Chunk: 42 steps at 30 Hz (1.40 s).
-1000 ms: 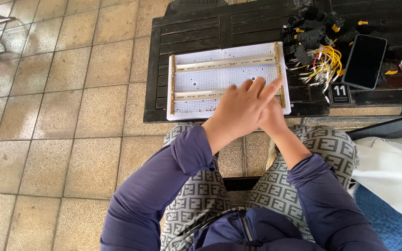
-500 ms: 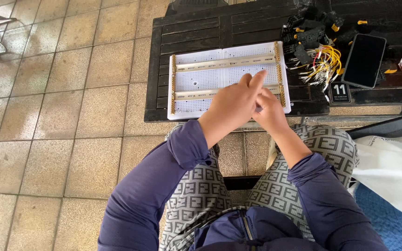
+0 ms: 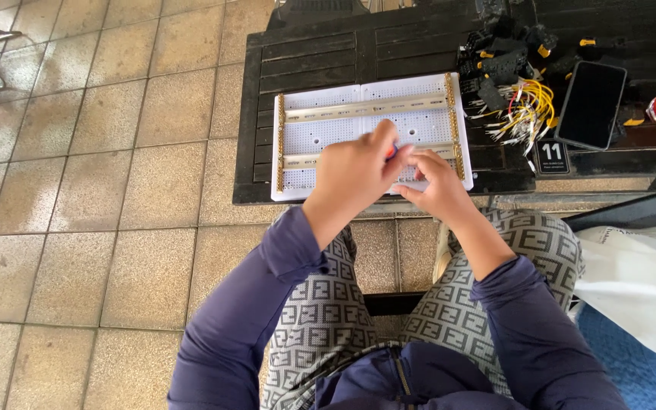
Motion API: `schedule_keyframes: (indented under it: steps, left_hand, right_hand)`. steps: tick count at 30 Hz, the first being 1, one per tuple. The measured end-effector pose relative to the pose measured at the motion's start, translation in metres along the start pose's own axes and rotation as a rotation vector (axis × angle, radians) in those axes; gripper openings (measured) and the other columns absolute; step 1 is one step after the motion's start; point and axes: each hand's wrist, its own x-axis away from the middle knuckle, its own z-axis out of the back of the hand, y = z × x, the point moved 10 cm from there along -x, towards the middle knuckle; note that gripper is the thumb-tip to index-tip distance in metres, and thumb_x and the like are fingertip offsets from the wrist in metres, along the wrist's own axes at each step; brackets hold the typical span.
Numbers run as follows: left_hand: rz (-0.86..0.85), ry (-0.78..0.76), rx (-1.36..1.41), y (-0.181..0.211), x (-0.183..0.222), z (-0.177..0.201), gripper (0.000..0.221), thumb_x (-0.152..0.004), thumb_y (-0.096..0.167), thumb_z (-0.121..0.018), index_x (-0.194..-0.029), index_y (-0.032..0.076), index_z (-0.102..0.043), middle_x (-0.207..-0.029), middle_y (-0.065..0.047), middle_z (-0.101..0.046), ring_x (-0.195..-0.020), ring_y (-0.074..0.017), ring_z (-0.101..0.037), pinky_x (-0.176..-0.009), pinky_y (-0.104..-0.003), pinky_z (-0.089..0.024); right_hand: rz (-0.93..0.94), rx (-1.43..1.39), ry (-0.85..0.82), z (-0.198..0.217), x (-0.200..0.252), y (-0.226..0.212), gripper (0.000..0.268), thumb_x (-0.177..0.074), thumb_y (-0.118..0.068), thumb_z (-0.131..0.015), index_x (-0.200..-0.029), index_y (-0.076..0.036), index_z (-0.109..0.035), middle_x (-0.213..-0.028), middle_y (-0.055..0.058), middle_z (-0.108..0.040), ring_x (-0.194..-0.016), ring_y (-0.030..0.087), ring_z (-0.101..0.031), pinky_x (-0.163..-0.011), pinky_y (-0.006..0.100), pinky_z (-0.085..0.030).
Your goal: Mounting electrical terminal blocks onto a DIN rail and using a screwdriver to secure components.
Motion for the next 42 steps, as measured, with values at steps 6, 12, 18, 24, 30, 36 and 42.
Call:
schedule_keyframes:
  steps: [6,12,18,24,30,36,42]
  left_hand:
    - [0.467,0.079,0.675,-0.072,0.006,-0.006,0.025,-0.103,0.030,-0.065,-0.122,0.015,-0.060,-0.089,-0.012,-0.075,-0.074,-0.0212,-0.077,-0.055,-0.023,-0.057]
    - [1.024,0.109,1.294,-0.128,0.093,-0.158,0.035,-0.102,0.027,-0.068,-0.120,-0.002,-0.059,-0.093,-0.017,-0.071,-0.081,-0.0249,-0.076,-0.068,-0.031,-0.065]
    - [1.069,0.192,1.321,-0.125,0.094,-0.145,0.031,-0.098,0.020,-0.071,-0.119,0.000,-0.062,-0.090,-0.017,-0.070,-0.078,-0.0235,-0.076,-0.073,-0.034,-0.066]
    - [1.172,0.212,1.326,-0.130,0.106,-0.149,0.027,-0.099,0.020,-0.070,-0.119,0.003,-0.063,-0.090,-0.011,-0.068,-0.075,-0.0185,-0.074,-0.079,-0.032,-0.064]
    - [0.916,0.395,1.211,-0.172,0.050,-0.130,0.023,-0.105,0.032,-0.062,-0.118,0.012,-0.061,-0.081,-0.005,-0.065,-0.068,-0.0128,-0.069,-0.071,-0.027,-0.060]
    - [0.682,0.459,1.066,-0.175,-0.009,-0.111,0.025,-0.109,0.037,-0.051,-0.122,0.016,-0.057,-0.076,0.001,-0.058,-0.068,-0.0068,-0.062,-0.072,-0.024,-0.055]
    - [0.613,0.355,1.221,-0.156,-0.011,-0.136,0.030,-0.111,0.035,-0.043,-0.132,0.014,-0.045,-0.122,-0.019,-0.058,-0.101,-0.0223,-0.071,-0.095,-0.036,-0.060]
  right_hand:
    - [0.042,0.224,0.075,-0.021,0.009,0.028,0.024,-0.099,-0.026,-0.075,-0.086,-0.007,-0.068,-0.089,0.007,-0.064,-0.085,0.024,-0.064,-0.082,0.038,-0.051]
    - [0.082,0.393,0.100,-0.026,0.015,0.016,0.007,-0.092,-0.017,-0.075,-0.089,-0.012,-0.071,-0.102,-0.002,-0.067,-0.101,0.020,-0.066,-0.084,0.035,-0.048]
    - [0.090,0.268,0.072,-0.026,0.017,0.022,0.013,-0.099,-0.007,-0.062,-0.106,-0.010,-0.073,-0.112,0.003,-0.067,-0.106,0.025,-0.065,-0.089,0.036,-0.046]
    - [-0.089,-0.111,0.148,-0.002,-0.002,0.029,0.014,-0.099,-0.003,-0.064,-0.106,-0.005,-0.076,-0.100,0.011,-0.070,-0.089,0.027,-0.071,-0.077,0.037,-0.058]
    - [-0.395,-0.185,0.269,0.062,-0.060,0.066,0.014,-0.105,-0.022,-0.070,-0.114,-0.014,-0.077,-0.091,0.009,-0.073,-0.086,0.015,-0.070,-0.077,0.035,-0.055]
    - [-0.502,-0.455,0.318,0.053,-0.107,0.103,0.010,-0.100,-0.003,-0.068,-0.107,-0.004,-0.076,-0.086,0.015,-0.075,-0.079,0.019,-0.076,-0.077,0.029,-0.063]
    - [-0.468,-0.296,0.221,0.053,-0.117,0.120,0.007,-0.099,-0.004,-0.075,-0.106,-0.001,-0.077,-0.078,0.014,-0.073,-0.065,0.012,-0.066,-0.067,0.025,-0.056]
